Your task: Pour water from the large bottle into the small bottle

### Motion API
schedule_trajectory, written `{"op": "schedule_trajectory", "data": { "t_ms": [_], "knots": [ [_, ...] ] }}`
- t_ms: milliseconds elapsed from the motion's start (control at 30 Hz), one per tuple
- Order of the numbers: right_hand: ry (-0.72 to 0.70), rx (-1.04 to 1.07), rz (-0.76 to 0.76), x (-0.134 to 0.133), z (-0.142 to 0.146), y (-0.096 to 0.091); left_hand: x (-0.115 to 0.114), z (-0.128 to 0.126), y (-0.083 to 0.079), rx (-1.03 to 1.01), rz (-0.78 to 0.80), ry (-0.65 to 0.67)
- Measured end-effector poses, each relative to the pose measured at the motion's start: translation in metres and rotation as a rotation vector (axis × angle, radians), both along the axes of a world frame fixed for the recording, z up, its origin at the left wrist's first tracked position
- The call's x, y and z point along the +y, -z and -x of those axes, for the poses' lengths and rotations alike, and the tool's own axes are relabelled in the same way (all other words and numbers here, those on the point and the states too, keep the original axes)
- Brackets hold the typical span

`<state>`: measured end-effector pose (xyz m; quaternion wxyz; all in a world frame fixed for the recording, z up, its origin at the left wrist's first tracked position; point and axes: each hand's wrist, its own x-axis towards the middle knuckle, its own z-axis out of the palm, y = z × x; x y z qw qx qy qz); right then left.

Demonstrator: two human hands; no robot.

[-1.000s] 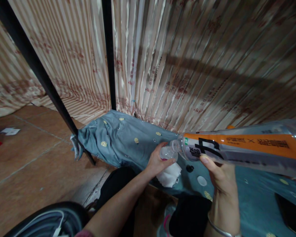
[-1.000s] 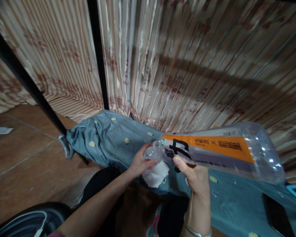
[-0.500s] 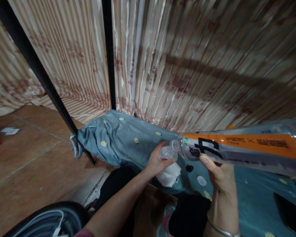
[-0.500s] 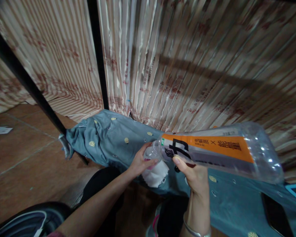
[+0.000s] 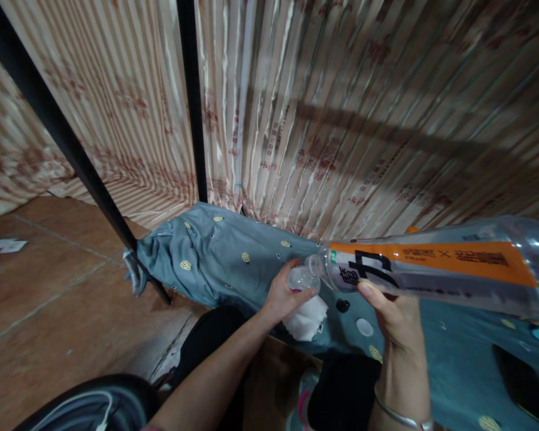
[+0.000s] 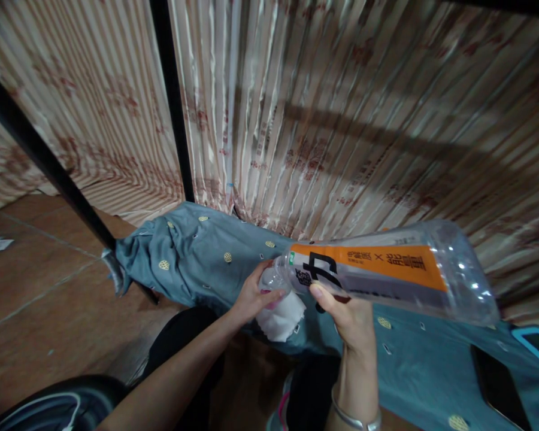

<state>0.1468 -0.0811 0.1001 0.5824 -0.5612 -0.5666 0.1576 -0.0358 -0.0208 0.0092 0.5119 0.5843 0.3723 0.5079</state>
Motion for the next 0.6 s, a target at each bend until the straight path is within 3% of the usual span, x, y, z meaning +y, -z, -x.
{"op": "schedule_trajectory", "data": {
  "t_ms": [600],
  "knots": [
    [0.003,0.114,0.007,0.0014,0.0000,0.0024,0.0002,0.0003,0.0013,0.028,-0.002,0.006]
  ]
}}
